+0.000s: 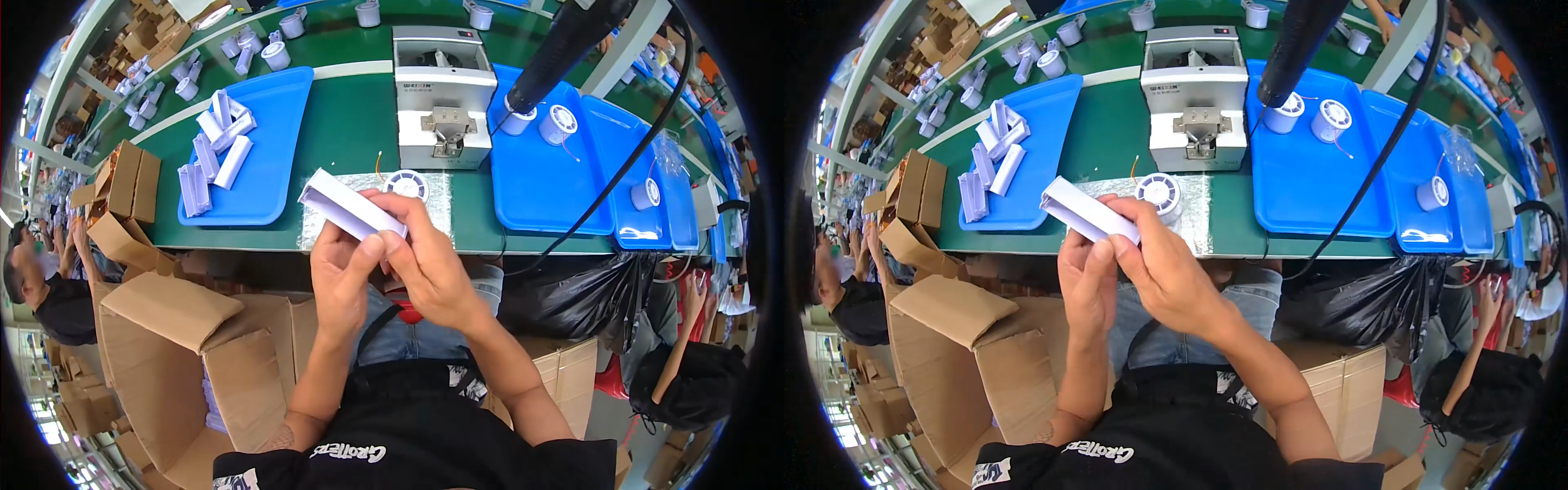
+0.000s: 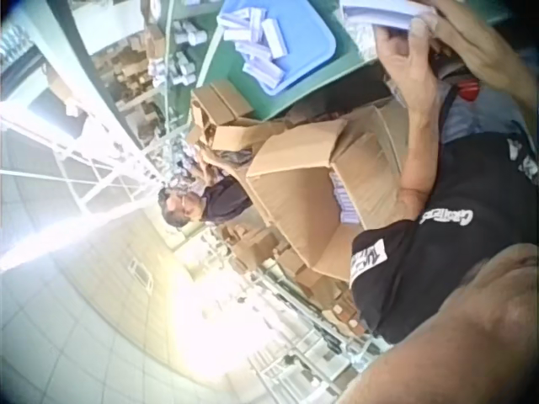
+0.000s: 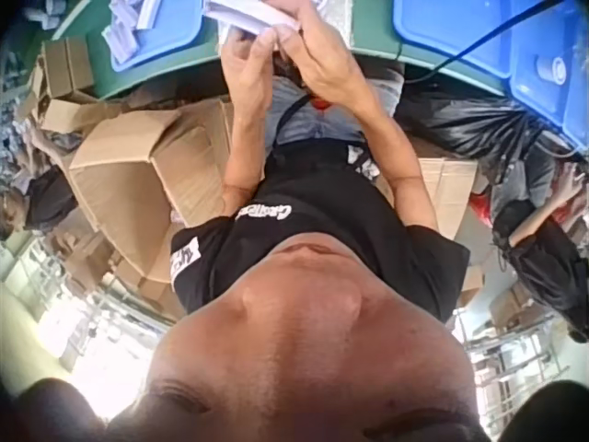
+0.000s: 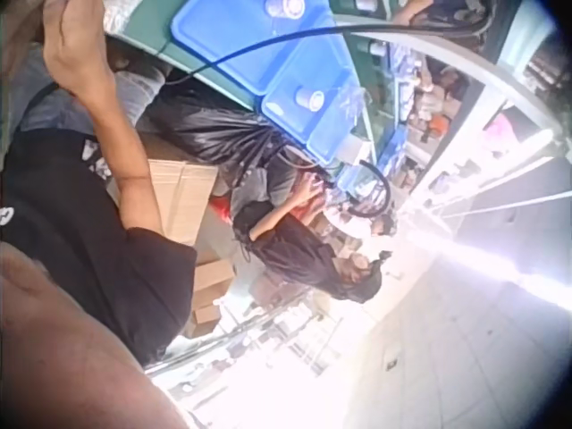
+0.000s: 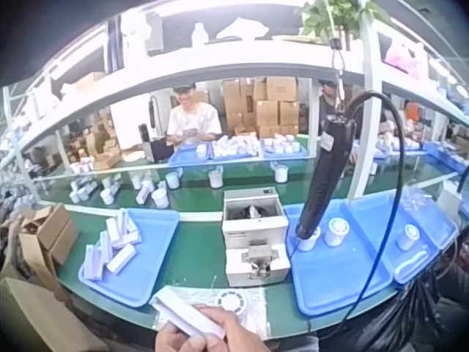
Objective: The person assembles small fan components by fitting plastic casing parts onto the fan bases and driving screws into them using an electric screwdriver.
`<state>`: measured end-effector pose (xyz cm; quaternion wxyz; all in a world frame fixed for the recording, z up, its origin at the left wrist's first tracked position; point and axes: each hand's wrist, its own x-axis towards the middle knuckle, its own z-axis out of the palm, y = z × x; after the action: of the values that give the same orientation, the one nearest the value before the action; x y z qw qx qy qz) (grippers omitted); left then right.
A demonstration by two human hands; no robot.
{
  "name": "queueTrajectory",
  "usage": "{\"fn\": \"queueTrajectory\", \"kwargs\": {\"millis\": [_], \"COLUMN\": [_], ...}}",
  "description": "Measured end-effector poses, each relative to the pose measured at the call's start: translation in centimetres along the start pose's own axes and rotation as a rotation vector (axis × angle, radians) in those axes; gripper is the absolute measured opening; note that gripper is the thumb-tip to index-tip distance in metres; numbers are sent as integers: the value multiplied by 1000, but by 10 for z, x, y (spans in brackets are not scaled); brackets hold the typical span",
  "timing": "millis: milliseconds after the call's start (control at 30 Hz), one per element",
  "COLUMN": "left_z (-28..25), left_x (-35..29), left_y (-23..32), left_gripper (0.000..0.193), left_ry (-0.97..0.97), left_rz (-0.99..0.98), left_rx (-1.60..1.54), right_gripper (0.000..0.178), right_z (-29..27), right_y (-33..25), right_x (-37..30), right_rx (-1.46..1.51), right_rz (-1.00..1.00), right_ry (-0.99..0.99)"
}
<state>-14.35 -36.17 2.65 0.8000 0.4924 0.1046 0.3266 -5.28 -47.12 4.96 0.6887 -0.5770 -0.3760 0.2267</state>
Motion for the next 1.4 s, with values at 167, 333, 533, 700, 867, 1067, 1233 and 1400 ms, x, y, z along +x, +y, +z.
{"fn": "queueTrajectory", "kwargs": {"millis": [167,333,533,700,867,1067,1233,1400], "left_z": [-23,-44,-36,-22,-9,0,10,20], "left_x": [23,45,48,53,57,53,46,45], "left_y": [2,-11,-26,-38,-49,-54,-56,-45], "left_gripper": [45,39,36,33,34,34,38,42], "left_ry": [241,232,176,149,166,108,93,-7], "left_rz": [40,30,-63,-122,-82,-86,-24,47], "left_rx": [52,92,95,-85,-97,1,76,241], "right_gripper": [20,20,21,13,12,17,72,70], "right_z": [-12,-9,-31,-30,-31,-39,-47,-47], "right_y": [4,38,43,52,52,62,46,60], "right_x": [31,51,16,13,5,2,-10,-8], "right_rx": [-788,-1337,-701,-618,-588,-485,-745,-647], "right_rz": [-422,-357,-324,-414,-433,-382,-272,-221], "right_ry": [173,-97,400,373,376,369,197,177]}}
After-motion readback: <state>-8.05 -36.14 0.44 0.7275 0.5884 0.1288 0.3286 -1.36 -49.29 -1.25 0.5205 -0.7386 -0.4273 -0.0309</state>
